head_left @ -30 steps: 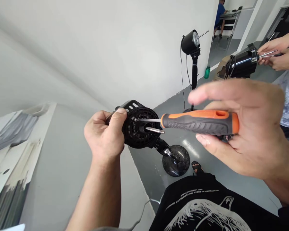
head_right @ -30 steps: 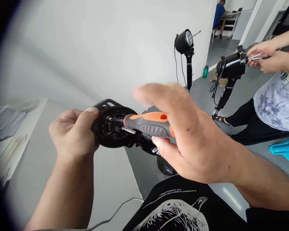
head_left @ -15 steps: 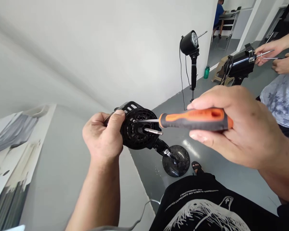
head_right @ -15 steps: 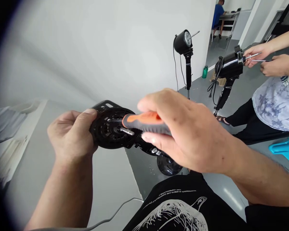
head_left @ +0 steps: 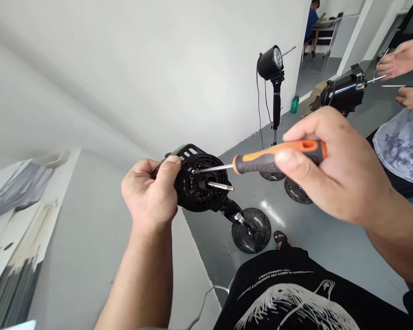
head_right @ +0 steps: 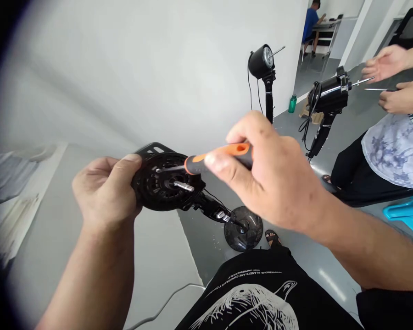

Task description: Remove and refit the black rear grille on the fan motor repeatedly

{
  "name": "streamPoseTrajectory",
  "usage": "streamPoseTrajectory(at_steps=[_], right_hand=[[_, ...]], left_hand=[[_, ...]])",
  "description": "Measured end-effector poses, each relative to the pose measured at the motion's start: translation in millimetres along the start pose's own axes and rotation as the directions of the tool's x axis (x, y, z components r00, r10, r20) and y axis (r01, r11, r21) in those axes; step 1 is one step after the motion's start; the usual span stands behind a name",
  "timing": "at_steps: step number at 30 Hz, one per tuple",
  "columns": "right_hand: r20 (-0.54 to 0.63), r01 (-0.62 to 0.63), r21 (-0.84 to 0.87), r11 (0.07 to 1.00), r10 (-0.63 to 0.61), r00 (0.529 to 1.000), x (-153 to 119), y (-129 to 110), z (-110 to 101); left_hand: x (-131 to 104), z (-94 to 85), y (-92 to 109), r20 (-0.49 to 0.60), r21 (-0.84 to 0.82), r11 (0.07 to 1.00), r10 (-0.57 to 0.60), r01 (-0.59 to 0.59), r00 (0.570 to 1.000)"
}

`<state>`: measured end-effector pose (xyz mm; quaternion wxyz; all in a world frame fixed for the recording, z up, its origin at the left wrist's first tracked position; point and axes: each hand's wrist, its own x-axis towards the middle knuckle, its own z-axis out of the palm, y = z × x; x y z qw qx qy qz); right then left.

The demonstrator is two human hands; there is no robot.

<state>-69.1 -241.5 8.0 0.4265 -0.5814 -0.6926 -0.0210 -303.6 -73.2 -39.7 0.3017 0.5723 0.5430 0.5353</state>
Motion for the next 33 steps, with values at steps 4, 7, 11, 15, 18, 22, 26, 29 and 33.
streamPoseTrajectory(at_steps=[4,7,11,15,18,22,26,29,33], right_hand=[[0.048,0.008,0.007,1.000,-0.009,0.999,-8,-2,-2],[0.049,0.267,-0.017,0.963,-0.266,0.963,-10,-9,-2],[0.025,0.112,-0.093,0.989,-0.111,0.994,-1,-11,-1],[0.051,-0.089,-0.012,0.996,0.089,0.995,-3,-4,-4],[0.064,0.154,0.030,0.988,-0.156,0.986,-9,-6,-3],[0.045,0.245,-0.062,0.968,-0.243,0.969,-3,-8,-1],[0.007,-0.058,-0.064,0.996,0.059,0.998,2,0,-4],[0.116,-0.073,0.004,0.997,0.072,0.991,-7,-1,-7],[0.101,0.286,-0.054,0.957,-0.279,0.955,-11,-14,-5]], left_hand=[[0,-0.2,0,-0.002,-0.001,1.000,0.003,-0.003,1.000],[0,-0.2,0,0.001,0.001,1.000,0.002,-0.002,1.000],[0,-0.7,-1,0.002,0.002,1.000,-0.006,0.006,1.000],[0,-1.0,0,-0.006,0.002,1.000,-0.010,0.010,1.000],[-1,-0.3,1,-0.004,-0.004,1.000,-0.002,0.002,1.000],[-2,0.4,2,0.002,0.001,1.000,-0.017,0.017,1.000],[-2,0.4,2,-0.006,0.010,1.000,-0.029,0.029,1.000],[-1,0.6,1,-0.023,0.013,1.000,-0.022,0.022,0.999],[0,1.6,1,-0.020,0.010,1.000,-0.013,0.013,1.000]])
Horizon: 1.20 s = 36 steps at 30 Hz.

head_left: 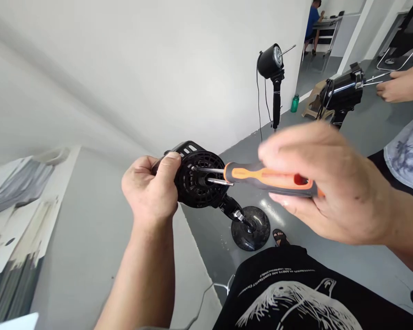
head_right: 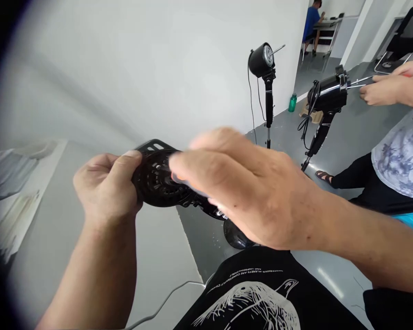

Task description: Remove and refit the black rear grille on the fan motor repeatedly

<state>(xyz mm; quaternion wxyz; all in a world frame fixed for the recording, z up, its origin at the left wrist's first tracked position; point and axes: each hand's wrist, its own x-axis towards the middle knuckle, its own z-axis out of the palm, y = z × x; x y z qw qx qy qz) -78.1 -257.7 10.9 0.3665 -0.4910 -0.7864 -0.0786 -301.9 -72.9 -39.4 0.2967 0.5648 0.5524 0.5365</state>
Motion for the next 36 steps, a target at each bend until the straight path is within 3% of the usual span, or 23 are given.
streamPoseTrajectory(at_steps=[1,3,6,8,10,12,14,15,17,19,21,23,24,25,27,29,31,32,34,36], right_hand=[[0.002,0.010,-0.030,1.000,-0.010,1.000,3,-1,1],[-0.001,-0.142,-0.043,0.989,0.142,0.990,10,1,1],[0.041,-0.488,0.040,0.872,0.486,0.873,17,13,0],[0.091,-0.552,0.080,0.830,0.545,0.833,14,18,-1],[0.069,-0.427,0.070,0.902,0.423,0.904,9,15,-1],[-0.030,-0.195,0.030,0.980,0.196,0.980,5,7,0],[-0.044,-0.014,-0.008,1.000,0.013,0.999,4,0,2],[-0.030,0.003,-0.010,1.000,-0.003,1.000,6,-1,4],[-0.010,-0.103,0.009,0.995,0.103,0.995,11,3,6],[-0.007,-0.329,0.055,0.943,0.330,0.944,16,16,6],[0.073,-0.582,0.163,0.797,0.578,0.813,20,30,6],[0.174,-0.705,0.250,0.663,0.686,0.707,19,36,5],[0.176,-0.695,0.268,0.668,0.675,0.717,18,35,4],[0.131,-0.619,0.253,0.744,0.607,0.784,16,31,3],[-0.024,-0.330,0.124,0.936,0.335,0.942,12,17,0],[-0.051,-0.092,-0.019,0.996,0.091,0.995,12,4,-2],[0.027,-0.035,-0.020,0.999,0.035,0.999,16,-3,-3],[0.072,-0.084,0.020,0.996,0.082,0.994,19,-2,-3],[0.105,-0.277,0.108,0.955,0.267,0.958,26,7,-4],[0.108,-0.512,0.153,0.845,0.501,0.859,29,20,-4]], left_hand=[[0,0.3,0,0.002,-0.002,1.000,-0.001,0.001,1.000],[0,0.7,1,0.004,-0.005,1.000,-0.006,0.006,1.000],[-1,0.3,1,-0.007,-0.003,1.000,-0.011,0.011,1.000],[-2,-0.2,1,-0.009,-0.002,1.000,-0.014,0.014,1.000],[-1,-0.2,1,-0.008,-0.004,1.000,-0.006,0.006,1.000],[0,0.5,0,-0.009,-0.007,1.000,0.012,-0.012,1.000],[0,1.5,-1,-0.012,-0.010,1.000,0.023,-0.023,1.000],[1,1.9,-2,-0.010,-0.010,1.000,0.021,-0.021,1.000],[1,2.4,-2,-0.008,-0.010,1.000,0.013,-0.013,1.000],[0,2.3,-1,-0.008,-0.011,1.000,0.004,-0.004,1.000],[0,1.7,0,-0.010,-0.014,1.000,0.003,-0.003,1.000],[0,0.8,1,-0.006,-0.015,1.000,-0.003,0.003,1.000],[-1,0.3,1,-0.002,-0.014,1.000,-0.006,0.006,1.000],[-1,-0.2,1,0.000,-0.012,1.000,-0.008,0.008,1.000],[-1,-0.9,1,0.004,-0.007,1.000,-0.011,0.011,1.000],[0,-0.8,2,0.001,-0.005,1.000,-0.005,0.005,1.000],[0,0.0,2,-0.005,-0.007,1.000,0.003,-0.003,1.000],[0,0.6,3,-0.006,-0.008,1.000,0.004,-0.004,1.000],[0,1.4,3,-0.009,-0.009,1.000,0.004,-0.004,1.000],[0,1.4,2,-0.010,-0.010,1.000,-0.001,0.001,1.000]])
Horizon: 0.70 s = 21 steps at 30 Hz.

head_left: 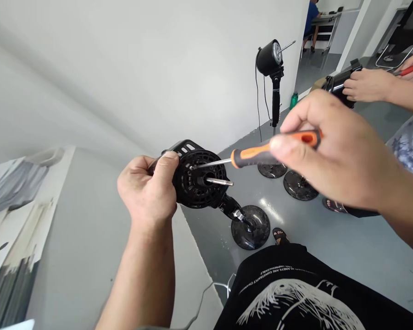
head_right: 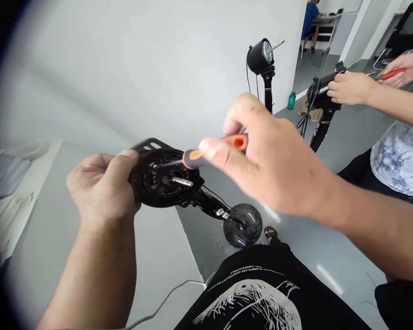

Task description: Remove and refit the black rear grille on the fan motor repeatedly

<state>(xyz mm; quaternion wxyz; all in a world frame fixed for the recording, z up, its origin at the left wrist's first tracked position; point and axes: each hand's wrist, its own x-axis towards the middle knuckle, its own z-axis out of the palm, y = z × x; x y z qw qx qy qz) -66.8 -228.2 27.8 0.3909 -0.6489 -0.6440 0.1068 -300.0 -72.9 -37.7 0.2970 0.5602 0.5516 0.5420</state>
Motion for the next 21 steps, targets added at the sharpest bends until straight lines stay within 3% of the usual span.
streamPoseTrajectory(at_steps=[2,4,6,8,10,12,14,17,19,21], right_hand=[[0.057,-0.192,0.038,0.981,0.190,0.980,4,8,-2],[0.076,-0.178,0.044,0.983,0.174,0.982,-2,9,-4],[0.000,0.046,-0.017,0.999,-0.046,0.999,-11,3,-5],[-0.061,0.329,-0.134,0.935,-0.339,0.939,-17,-6,-5],[-0.029,0.457,-0.188,0.870,-0.470,0.882,-16,-13,-5],[-0.028,0.401,-0.172,0.900,-0.411,0.911,-10,-16,-3],[-0.093,0.214,-0.162,0.963,-0.231,0.968,-4,-13,1],[-0.172,-0.019,-0.159,0.987,-0.009,0.985,-4,-6,5],[-0.131,0.021,-0.130,0.991,-0.039,0.991,-9,-2,5],[-0.089,0.179,-0.099,0.979,-0.188,0.978,-15,-1,2]], left_hand=[[0,-0.8,-1,0.000,-0.001,1.000,-0.005,0.005,1.000],[0,-1.5,-2,0.004,-0.003,1.000,-0.008,0.008,1.000],[0,-1.6,-2,0.006,-0.006,1.000,0.000,0.000,1.000],[0,-1.0,-3,0.008,-0.012,1.000,0.022,-0.022,1.000],[1,-0.4,-5,0.012,-0.023,0.999,0.047,-0.047,0.999],[1,-0.4,-8,0.026,-0.066,0.995,0.072,-0.070,0.997],[1,-1.8,-12,0.051,-0.143,0.984,0.117,-0.109,0.992],[2,-6.8,-21,0.069,-0.250,0.951,0.203,-0.180,0.977],[2,-11.0,-27,0.124,-0.259,0.931,0.296,-0.258,0.947],[2,-14.3,-35,0.198,-0.202,0.889,0.449,-0.412,0.871]])
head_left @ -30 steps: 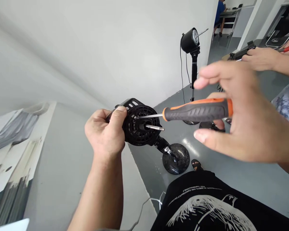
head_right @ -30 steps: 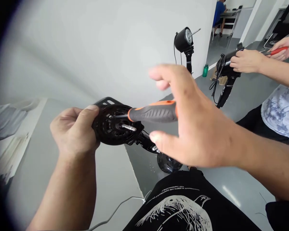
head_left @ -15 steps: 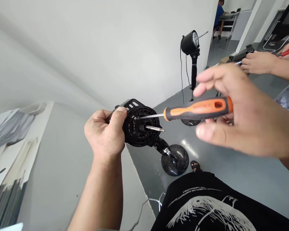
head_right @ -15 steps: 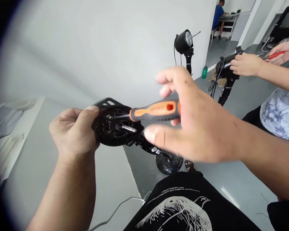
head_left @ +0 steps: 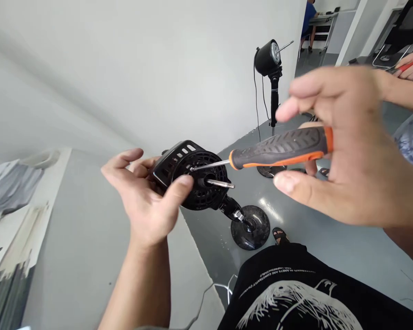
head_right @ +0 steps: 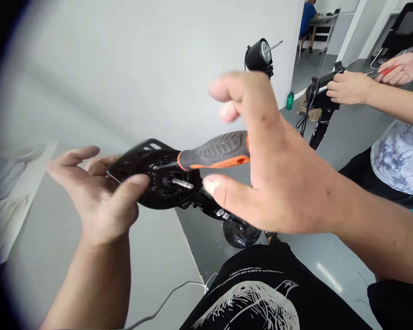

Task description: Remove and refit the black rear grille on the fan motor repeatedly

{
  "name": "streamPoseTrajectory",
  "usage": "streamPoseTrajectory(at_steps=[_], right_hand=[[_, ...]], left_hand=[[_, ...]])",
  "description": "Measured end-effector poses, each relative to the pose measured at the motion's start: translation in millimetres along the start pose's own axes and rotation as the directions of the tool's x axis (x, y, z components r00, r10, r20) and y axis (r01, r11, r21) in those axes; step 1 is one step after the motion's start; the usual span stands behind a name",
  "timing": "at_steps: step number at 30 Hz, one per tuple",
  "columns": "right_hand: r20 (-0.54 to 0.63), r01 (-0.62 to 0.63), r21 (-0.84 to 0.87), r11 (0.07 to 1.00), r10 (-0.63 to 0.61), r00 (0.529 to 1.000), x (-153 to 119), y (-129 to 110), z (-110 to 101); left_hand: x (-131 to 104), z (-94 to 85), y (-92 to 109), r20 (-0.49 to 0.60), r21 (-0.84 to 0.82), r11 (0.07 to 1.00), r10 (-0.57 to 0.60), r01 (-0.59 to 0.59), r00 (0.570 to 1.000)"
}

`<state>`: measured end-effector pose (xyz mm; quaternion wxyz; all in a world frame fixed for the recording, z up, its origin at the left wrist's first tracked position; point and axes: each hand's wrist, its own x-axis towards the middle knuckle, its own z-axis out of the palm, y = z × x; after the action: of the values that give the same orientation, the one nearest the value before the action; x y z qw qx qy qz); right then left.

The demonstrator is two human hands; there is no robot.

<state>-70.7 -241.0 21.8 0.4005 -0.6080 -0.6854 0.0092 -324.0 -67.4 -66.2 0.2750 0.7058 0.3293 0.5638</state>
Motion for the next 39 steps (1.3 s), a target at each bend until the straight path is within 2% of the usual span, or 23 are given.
streamPoseTrajectory(at_steps=[2,4,7,11,14,17,19,22,24,25,27,29,31,33,35,37,39], right_hand=[[-0.020,0.162,-0.006,0.987,-0.162,0.987,-3,-1,-3],[-0.051,0.194,-0.052,0.980,-0.197,0.979,-3,-2,-2],[-0.116,0.077,-0.065,0.995,-0.084,0.990,-2,-6,6],[-0.168,-0.090,-0.061,0.994,0.078,0.983,-3,-9,14],[-0.102,0.026,-0.043,0.999,-0.030,0.994,-4,-8,10],[-0.093,0.185,-0.036,0.982,-0.187,0.978,-1,-7,6],[-0.090,0.132,-0.036,0.991,-0.135,0.987,3,-7,7],[-0.118,-0.090,-0.006,0.996,0.089,0.989,4,-8,10],[-0.067,-0.188,-0.011,0.982,0.187,0.980,1,-7,9],[-0.025,-0.179,-0.015,0.984,0.178,0.984,-1,-6,7],[0.047,-0.051,-0.031,0.998,0.053,0.998,-6,-5,3],[0.036,0.132,-0.052,0.990,-0.131,0.991,-7,-7,-1],[0.008,0.213,-0.071,0.974,-0.213,0.977,-4,-10,-1],[-0.024,0.132,-0.070,0.989,-0.133,0.991,3,-12,2],[-0.064,-0.033,-0.070,0.997,0.029,0.998,8,-13,4],[-0.057,-0.169,-0.064,0.984,0.165,0.985,9,-11,4],[0.004,-0.165,-0.038,0.986,0.166,0.986,6,-8,1]], left_hand=[[-4,-1.7,-6,0.099,0.103,0.980,0.161,-0.172,0.982],[-7,-1.5,-13,0.156,0.144,0.950,0.254,-0.276,0.955],[-12,-0.1,-18,0.168,0.166,0.930,0.302,-0.329,0.938],[-19,0.4,-12,0.198,0.236,0.915,0.283,-0.326,0.938],[-23,1.0,-5,0.210,0.326,0.874,0.304,-0.360,0.929],[-23,2.1,-3,0.208,0.356,0.853,0.326,-0.381,0.922],[-22,2.7,-4,0.198,0.367,0.850,0.325,-0.378,0.925],[-21,3.0,-7,0.178,0.381,0.845,0.332,-0.376,0.926],[-20,3.2,-9,0.159,0.388,0.844,0.333,-0.369,0.929],[-20,3.4,-9,0.153,0.389,0.844,0.336,-0.369,0.929],[-20,4.2,-8,0.148,0.384,0.843,0.347,-0.377,0.926],[-21,5.5,-6,0.157,0.377,0.842,0.353,-0.386,0.922],[-21,6.6,-5,0.159,0.373,0.843,0.353,-0.387,0.922],[-22,6.9,-4,0.162,0.380,0.849,0.331,-0.368,0.930],[-22,5.8,-5,0.169,0.382,0.850,0.320,-0.361,0.932],[-22,4.0,-6,0.174,0.373,0.849,0.331,-0.373,0.928],[-22,2.5,-8,0.176,0.366,0.854,0.328,-0.371,0.928]])
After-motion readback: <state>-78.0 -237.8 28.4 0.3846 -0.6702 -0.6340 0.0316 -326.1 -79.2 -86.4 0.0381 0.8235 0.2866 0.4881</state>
